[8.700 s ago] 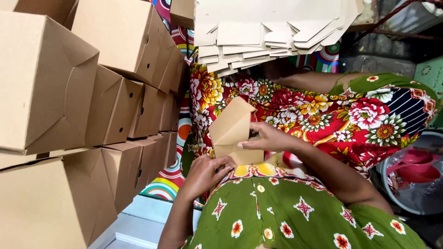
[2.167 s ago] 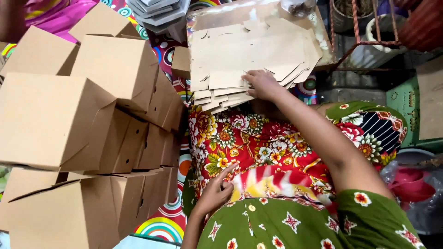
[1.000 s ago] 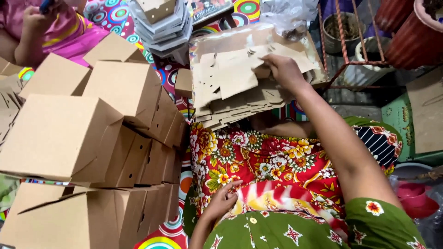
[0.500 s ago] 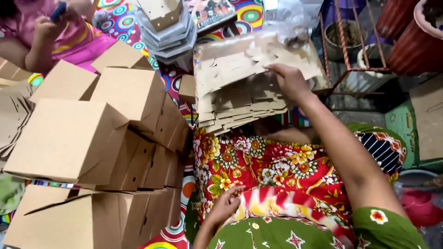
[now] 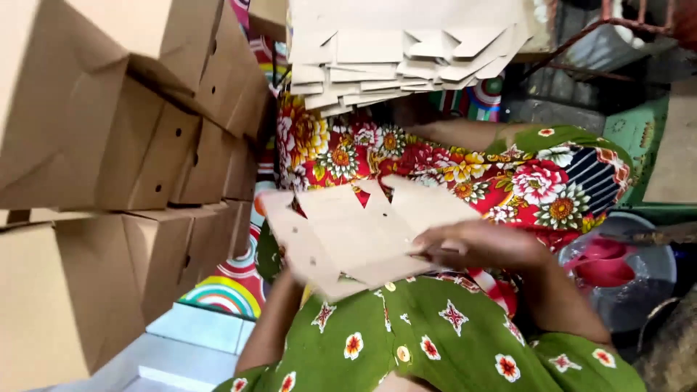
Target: Assembling small cardboard boxes from flat templates by folding and tucking tabs.
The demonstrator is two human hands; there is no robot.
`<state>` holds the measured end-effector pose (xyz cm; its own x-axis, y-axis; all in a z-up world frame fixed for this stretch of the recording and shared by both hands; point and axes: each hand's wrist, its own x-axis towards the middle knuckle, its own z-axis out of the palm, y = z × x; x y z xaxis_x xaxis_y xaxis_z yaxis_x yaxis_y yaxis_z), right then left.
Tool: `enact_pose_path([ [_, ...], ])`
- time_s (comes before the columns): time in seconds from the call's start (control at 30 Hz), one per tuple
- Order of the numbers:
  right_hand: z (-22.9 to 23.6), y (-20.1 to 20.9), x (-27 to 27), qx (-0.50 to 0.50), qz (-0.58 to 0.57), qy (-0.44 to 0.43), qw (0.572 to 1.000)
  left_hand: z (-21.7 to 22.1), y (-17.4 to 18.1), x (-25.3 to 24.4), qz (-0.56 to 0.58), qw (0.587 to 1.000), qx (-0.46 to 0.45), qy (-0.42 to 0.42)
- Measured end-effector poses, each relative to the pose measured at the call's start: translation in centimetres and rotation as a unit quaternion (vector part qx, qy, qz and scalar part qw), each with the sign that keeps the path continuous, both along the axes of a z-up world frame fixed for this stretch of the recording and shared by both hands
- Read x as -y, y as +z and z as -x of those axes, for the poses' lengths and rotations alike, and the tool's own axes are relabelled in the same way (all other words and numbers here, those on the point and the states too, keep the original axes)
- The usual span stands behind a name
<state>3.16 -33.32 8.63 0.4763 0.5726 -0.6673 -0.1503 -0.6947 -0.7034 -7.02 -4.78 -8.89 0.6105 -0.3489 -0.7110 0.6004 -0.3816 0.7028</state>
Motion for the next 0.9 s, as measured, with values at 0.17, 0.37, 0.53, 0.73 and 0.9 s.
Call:
enact_pose_path([
  [0.17,1.2,-4.4,-2.3,0.150,-0.112,0.161,0.969,-0.9,2.1,-2.2,-0.024,0.999,0.025,-0.040],
  [0.37,-2.1,-4.9,-5.2,0.070,-0.001,0.113,0.991,-3.3,4.9,-4.6,-0.046,0.991,0.087,-0.092],
  [0.53,-5.2,-10.2,-5.3,0.109,-0.018,0.060,0.992,-4.4,5.8,-6.9,-0.051,0.981,0.134,-0.132],
  [0.73,-3.9,-9.4,-5.4,0.026,-0.032,0.097,0.994,-2.9,7.2,-10.5,-0.118,0.974,0.166,-0.098],
  [0.9,-3.4,-6.9,-5.8,0.017,-0.050,0.041,0.998,-4.3,14.5,-8.3,-0.141,0.958,0.248,-0.041],
])
